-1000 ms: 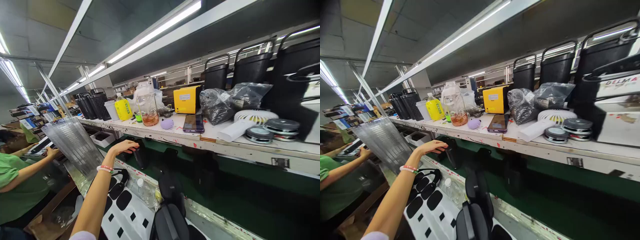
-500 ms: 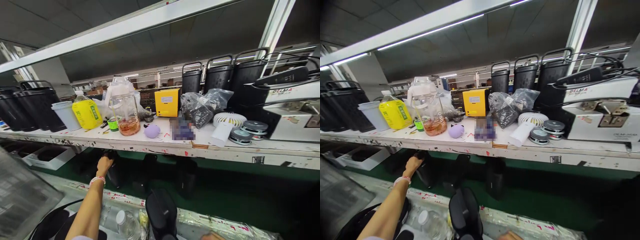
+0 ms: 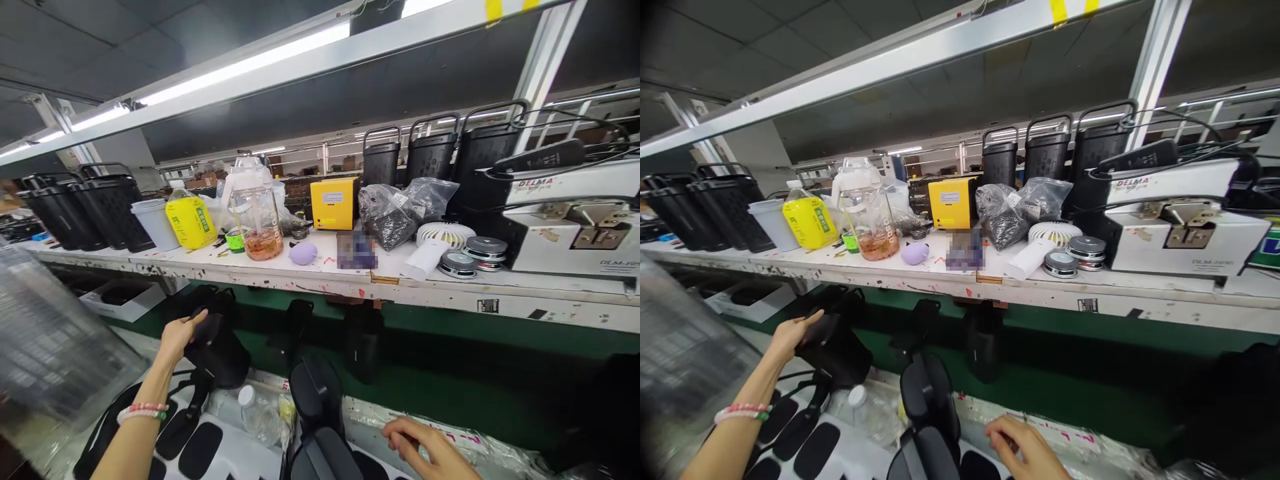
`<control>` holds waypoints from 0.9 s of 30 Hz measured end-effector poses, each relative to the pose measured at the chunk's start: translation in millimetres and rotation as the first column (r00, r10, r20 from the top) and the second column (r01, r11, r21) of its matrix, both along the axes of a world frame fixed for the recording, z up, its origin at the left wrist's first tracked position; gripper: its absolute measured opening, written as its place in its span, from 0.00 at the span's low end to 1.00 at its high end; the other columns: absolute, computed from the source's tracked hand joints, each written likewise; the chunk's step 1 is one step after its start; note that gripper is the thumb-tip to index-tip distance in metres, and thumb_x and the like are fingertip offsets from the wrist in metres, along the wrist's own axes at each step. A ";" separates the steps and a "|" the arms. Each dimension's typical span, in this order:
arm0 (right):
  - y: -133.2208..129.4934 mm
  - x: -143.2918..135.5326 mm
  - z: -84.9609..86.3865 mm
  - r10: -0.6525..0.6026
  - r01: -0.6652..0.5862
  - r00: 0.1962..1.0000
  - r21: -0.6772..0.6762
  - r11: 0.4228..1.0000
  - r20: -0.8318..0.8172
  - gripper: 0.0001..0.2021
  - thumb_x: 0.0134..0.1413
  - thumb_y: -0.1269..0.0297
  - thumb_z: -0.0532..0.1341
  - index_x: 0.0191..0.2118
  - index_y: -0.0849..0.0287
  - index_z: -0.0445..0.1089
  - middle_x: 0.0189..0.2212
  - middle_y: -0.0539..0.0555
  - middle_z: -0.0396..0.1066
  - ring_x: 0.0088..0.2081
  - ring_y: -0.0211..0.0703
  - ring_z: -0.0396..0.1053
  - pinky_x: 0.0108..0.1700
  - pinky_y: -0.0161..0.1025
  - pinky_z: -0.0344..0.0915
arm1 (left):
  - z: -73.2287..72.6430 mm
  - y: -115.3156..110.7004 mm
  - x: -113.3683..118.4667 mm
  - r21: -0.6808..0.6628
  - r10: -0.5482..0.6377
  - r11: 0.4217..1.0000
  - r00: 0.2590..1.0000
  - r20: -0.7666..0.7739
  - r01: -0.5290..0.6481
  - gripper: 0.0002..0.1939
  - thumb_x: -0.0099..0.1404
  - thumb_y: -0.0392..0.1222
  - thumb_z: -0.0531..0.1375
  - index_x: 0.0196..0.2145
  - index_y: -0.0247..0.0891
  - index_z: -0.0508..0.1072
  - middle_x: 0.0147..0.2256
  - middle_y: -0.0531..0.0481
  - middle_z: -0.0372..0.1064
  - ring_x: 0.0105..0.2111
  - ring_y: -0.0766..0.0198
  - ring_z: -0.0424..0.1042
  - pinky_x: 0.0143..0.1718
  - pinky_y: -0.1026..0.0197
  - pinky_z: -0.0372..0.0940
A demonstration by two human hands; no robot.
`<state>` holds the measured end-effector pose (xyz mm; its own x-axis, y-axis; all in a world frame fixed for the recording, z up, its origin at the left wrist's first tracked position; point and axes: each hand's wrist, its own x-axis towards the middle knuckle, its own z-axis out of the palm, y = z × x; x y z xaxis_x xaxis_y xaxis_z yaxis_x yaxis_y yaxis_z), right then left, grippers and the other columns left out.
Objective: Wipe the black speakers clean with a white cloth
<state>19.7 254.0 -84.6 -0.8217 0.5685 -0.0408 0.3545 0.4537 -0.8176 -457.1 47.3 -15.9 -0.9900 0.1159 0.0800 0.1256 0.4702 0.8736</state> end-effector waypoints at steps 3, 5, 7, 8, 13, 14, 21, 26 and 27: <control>-2.6 -0.3 8.5 0.060 -0.061 0.998 -0.028 0.998 -0.023 0.21 0.61 0.44 0.51 0.39 0.52 0.75 0.36 0.53 0.77 0.41 0.48 0.73 0.46 0.41 0.68 | 14.7 -27.7 29.6 0.079 0.010 0.997 0.998 0.066 -0.015 0.24 0.42 0.60 0.69 0.20 0.40 0.63 0.14 0.59 0.57 0.16 0.66 0.57 0.19 0.62 0.54; -2.4 -1.2 16.2 0.098 -0.100 0.994 -0.041 0.994 -0.047 0.21 0.60 0.44 0.52 0.40 0.52 0.75 0.38 0.53 0.77 0.42 0.48 0.73 0.47 0.41 0.68 | 22.7 -49.8 53.4 0.135 0.010 0.991 0.996 0.086 -0.021 0.26 0.40 0.62 0.68 0.19 0.39 0.63 0.15 0.60 0.53 0.16 0.69 0.55 0.20 0.63 0.53; -3.8 -9.3 27.8 0.106 -0.109 0.990 -0.026 0.994 -0.090 0.20 0.60 0.45 0.53 0.42 0.53 0.74 0.39 0.54 0.76 0.43 0.48 0.73 0.47 0.39 0.68 | 29.8 -73.7 79.7 0.175 0.014 0.984 0.994 0.104 -0.033 0.27 0.37 0.64 0.68 0.20 0.39 0.63 0.14 0.62 0.49 0.17 0.71 0.52 0.20 0.65 0.52; -6.7 -17.6 35.5 0.113 -0.114 0.986 -0.001 0.993 -0.123 0.20 0.61 0.46 0.53 0.43 0.53 0.74 0.40 0.54 0.76 0.44 0.47 0.73 0.47 0.39 0.68 | 33.2 -85.5 93.5 0.190 0.019 0.981 0.993 0.113 -0.040 0.28 0.37 0.64 0.68 0.20 0.38 0.64 0.14 0.63 0.48 0.17 0.72 0.50 0.20 0.65 0.52; -53.7 -101.4 79.5 0.519 -0.447 0.848 0.377 0.811 -0.110 0.17 0.68 0.58 0.47 0.50 0.55 0.69 0.44 0.55 0.73 0.46 0.41 0.71 0.50 0.36 0.66 | 47.6 -136.2 163.6 0.257 0.041 0.962 0.983 0.180 -0.087 0.31 0.35 0.67 0.68 0.24 0.35 0.70 0.14 0.64 0.45 0.16 0.74 0.46 0.18 0.67 0.50; -66.5 -124.3 83.9 0.615 -0.551 0.788 0.478 0.685 0.027 0.16 0.68 0.62 0.47 0.53 0.56 0.68 0.46 0.55 0.72 0.48 0.41 0.69 0.52 0.37 0.65 | 49.8 -145.0 177.0 0.267 0.046 0.959 0.979 0.197 -0.099 0.31 0.34 0.67 0.68 0.24 0.35 0.71 0.13 0.64 0.45 0.15 0.74 0.46 0.18 0.67 0.50; -107.9 -279.2 48.4 0.587 -0.820 0.570 0.439 0.367 0.575 0.17 0.60 0.61 0.62 0.53 0.60 0.67 0.50 0.58 0.69 0.46 0.47 0.70 0.47 0.49 0.71 | 55.3 -200.9 263.1 0.279 0.119 0.932 0.920 0.373 -0.234 0.30 0.32 0.67 0.69 0.20 0.39 0.70 0.11 0.63 0.45 0.12 0.75 0.41 0.13 0.66 0.48; -115.1 -347.9 28.8 0.524 -0.792 0.610 0.444 0.418 0.595 0.16 0.62 0.59 0.61 0.52 0.59 0.68 0.50 0.57 0.69 0.48 0.47 0.70 0.48 0.49 0.70 | 37.3 -231.4 304.7 0.301 0.098 0.921 0.894 0.437 -0.248 0.27 0.43 0.63 0.70 0.26 0.36 0.70 0.13 0.64 0.46 0.13 0.76 0.41 0.13 0.69 0.51; -119.4 -356.6 28.1 0.512 -0.776 0.631 0.455 0.437 0.583 0.16 0.62 0.59 0.61 0.52 0.59 0.67 0.51 0.57 0.68 0.48 0.47 0.70 0.48 0.50 0.70 | 32.4 -235.9 310.3 0.294 0.085 0.925 0.885 0.458 -0.241 0.30 0.42 0.66 0.69 0.26 0.36 0.69 0.12 0.64 0.46 0.12 0.76 0.42 0.12 0.68 0.52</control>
<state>-336.9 134.6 -56.5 -0.9583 -0.1423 -0.2480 -0.1107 0.9843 -0.1371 -146.8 -188.6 16.5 -0.9359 -0.0065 -0.3523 -0.3504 0.1214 0.9287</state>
